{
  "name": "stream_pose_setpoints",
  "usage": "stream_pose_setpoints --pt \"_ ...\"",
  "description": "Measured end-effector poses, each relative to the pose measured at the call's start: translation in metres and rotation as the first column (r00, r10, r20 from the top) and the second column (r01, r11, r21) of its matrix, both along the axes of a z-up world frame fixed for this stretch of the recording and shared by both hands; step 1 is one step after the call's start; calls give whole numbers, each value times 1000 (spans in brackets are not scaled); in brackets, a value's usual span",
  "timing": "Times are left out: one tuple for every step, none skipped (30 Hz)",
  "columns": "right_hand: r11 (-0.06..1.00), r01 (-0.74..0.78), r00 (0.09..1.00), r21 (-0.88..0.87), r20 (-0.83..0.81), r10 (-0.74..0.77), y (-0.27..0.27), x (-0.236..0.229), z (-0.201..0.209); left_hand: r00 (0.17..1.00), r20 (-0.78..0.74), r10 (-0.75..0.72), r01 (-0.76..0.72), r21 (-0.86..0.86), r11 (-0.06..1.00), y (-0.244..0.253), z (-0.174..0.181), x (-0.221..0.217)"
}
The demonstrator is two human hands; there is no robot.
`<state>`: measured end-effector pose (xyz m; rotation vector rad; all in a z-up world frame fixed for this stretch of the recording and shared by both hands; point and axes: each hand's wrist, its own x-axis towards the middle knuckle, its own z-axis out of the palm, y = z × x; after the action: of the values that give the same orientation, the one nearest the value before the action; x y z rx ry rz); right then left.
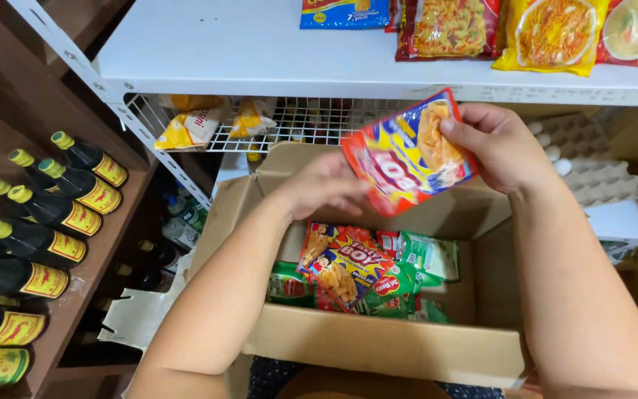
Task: Unboxing various food packets from a cardboard box and organizing them onto store shelves.
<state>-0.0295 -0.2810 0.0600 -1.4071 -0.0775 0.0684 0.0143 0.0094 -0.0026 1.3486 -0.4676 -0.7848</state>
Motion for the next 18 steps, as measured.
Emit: stream_pose_setpoints --pt "1000 -1 1000 -1 2 1 2 -1 2 1000 2 1 -1 -1 1000 0 0 -1" --pt "976 73 996 -203 65 -61 4 -3 3 998 62 -7 5 30 1000 0 0 -2" --pt "907 155 984 -392 139 -109 6 -5 5 992 122 -18 10 62 998 -1 -1 -3" --pt "906 157 984 -394 141 -109 7 -9 7 992 124 -18 11 59 998 0 -7 2" --pt "856 131 977 -500 212 -25 9 -12 9 981 193 -26 33 -35 999 1 -13 8" --pt "793 112 961 -598 269 67 11 -17 10 965 259 -25 59 -125 990 4 -20 11" --pt "793 110 961 -599 267 68 18 -21 11 966 258 -24 58 -125 990 -1 -19 5" --pt "757 71 961 -650 249 124 25 -25 13 975 209 -75 96 -89 991 -5 -17 -2" --pt "715 33 958 -698 227 178 31 -29 15 980 157 -125 135 -55 989 -10 -15 -8" --pt "715 34 957 -698 230 179 36 -31 15 979 160 -124 134 -54 990 -15 -19 -15" --pt "679 27 945 -734 240 222 41 -33 15 968 220 -124 140 -59 988 -21 -22 -21" --pt "641 22 934 -768 244 261 46 -36 15 952 277 -128 151 -64 986 -28 -26 -29" --pt "641 24 934 -767 245 258 45 -35 13 952 277 -130 153 -64 986 -29 -31 -28" --pt "733 1 966 -680 191 176 44 -34 12 962 251 -111 143 -116 983 -30 -36 -27" --pt "814 -8 987 -580 125 99 43 -33 10 970 224 -92 132 -168 977 -31 -41 -27" --pt "814 -5 987 -581 127 96 39 -29 10 970 225 -95 135 -169 976 -30 -40 -26" --pt "846 12 980 -534 176 97 35 -26 11 988 153 -20 53 -213 976 -29 -38 -26" --pt "875 24 969 -483 225 98 31 -22 11 996 77 55 -34 -249 968 -27 -37 -25"
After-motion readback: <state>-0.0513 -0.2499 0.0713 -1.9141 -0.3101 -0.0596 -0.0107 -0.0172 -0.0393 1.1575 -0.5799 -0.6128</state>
